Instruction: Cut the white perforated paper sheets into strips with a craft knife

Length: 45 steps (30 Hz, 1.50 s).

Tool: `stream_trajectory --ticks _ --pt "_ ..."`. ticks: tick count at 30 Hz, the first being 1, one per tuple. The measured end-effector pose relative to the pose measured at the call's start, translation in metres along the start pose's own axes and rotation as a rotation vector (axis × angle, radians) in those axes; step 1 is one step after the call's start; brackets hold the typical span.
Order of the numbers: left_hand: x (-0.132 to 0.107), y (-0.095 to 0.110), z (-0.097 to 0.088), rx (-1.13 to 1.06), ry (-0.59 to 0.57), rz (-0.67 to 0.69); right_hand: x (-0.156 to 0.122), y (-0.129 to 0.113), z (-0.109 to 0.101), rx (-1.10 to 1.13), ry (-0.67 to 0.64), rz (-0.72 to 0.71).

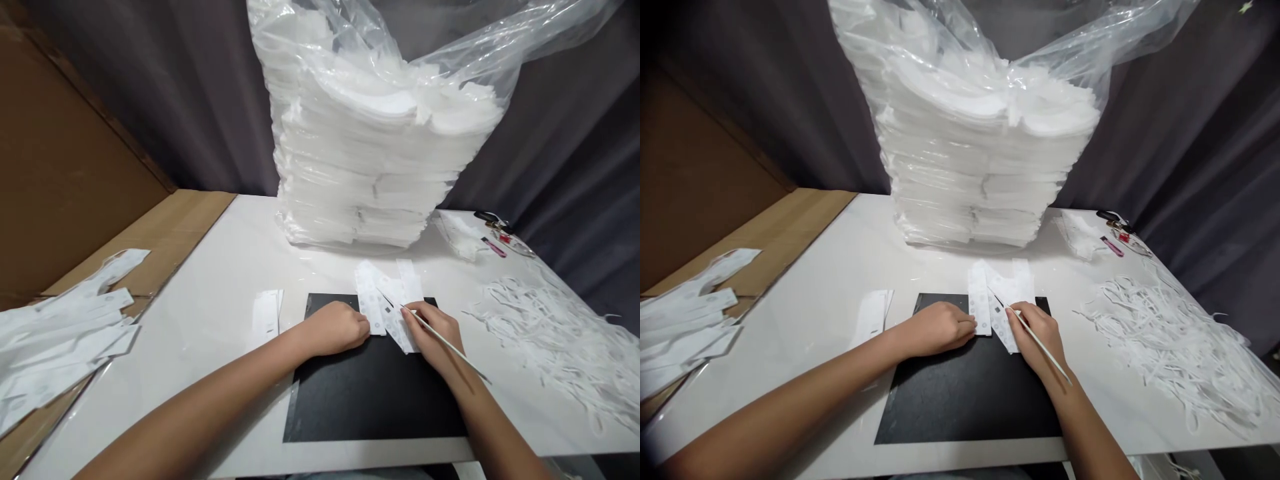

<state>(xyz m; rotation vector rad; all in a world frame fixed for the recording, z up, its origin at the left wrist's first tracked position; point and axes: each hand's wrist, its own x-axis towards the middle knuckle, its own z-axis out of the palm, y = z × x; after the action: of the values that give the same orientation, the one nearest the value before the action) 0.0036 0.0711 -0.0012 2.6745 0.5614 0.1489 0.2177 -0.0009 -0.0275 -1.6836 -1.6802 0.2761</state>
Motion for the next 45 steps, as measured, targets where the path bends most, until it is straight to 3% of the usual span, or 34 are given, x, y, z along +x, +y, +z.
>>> stream_trajectory --ticks 4,9,17,21,27,29,33,35,40,45 --pt "-0.016 0.002 -0.027 -0.208 0.057 -0.116 0.000 0.001 0.000 0.015 0.037 -0.004" --pt "-0.033 0.002 -0.051 -0.878 0.087 -0.292 -0.002 0.002 -0.001 -0.004 0.046 -0.012" --pt "-0.045 0.023 -0.067 -1.279 0.001 -0.258 -0.003 0.002 0.000 0.001 0.040 -0.042" --pt "-0.052 0.019 -0.078 -1.144 0.023 -0.275 -0.003 0.003 0.000 0.025 0.050 -0.078" --pt "-0.061 -0.024 -0.069 -0.275 0.069 -0.564 -0.005 0.001 0.001 0.093 -0.028 -0.088" --pt "-0.061 -0.028 -0.056 -0.149 0.050 -0.535 -0.005 -0.002 0.001 0.158 -0.093 -0.086" --pt "-0.055 -0.015 -0.023 -0.100 -0.085 -0.134 -0.005 -0.010 0.000 0.342 -0.386 -0.102" --pt "-0.055 -0.009 -0.010 -0.062 -0.155 -0.010 -0.006 -0.015 0.002 0.402 -0.510 -0.106" --pt "-0.064 -0.012 -0.009 -0.085 -0.240 0.008 -0.013 -0.026 0.009 0.418 -0.575 -0.137" --pt "-0.069 -0.016 -0.016 -0.214 -0.184 -0.002 -0.017 -0.031 0.015 0.368 -0.569 -0.251"
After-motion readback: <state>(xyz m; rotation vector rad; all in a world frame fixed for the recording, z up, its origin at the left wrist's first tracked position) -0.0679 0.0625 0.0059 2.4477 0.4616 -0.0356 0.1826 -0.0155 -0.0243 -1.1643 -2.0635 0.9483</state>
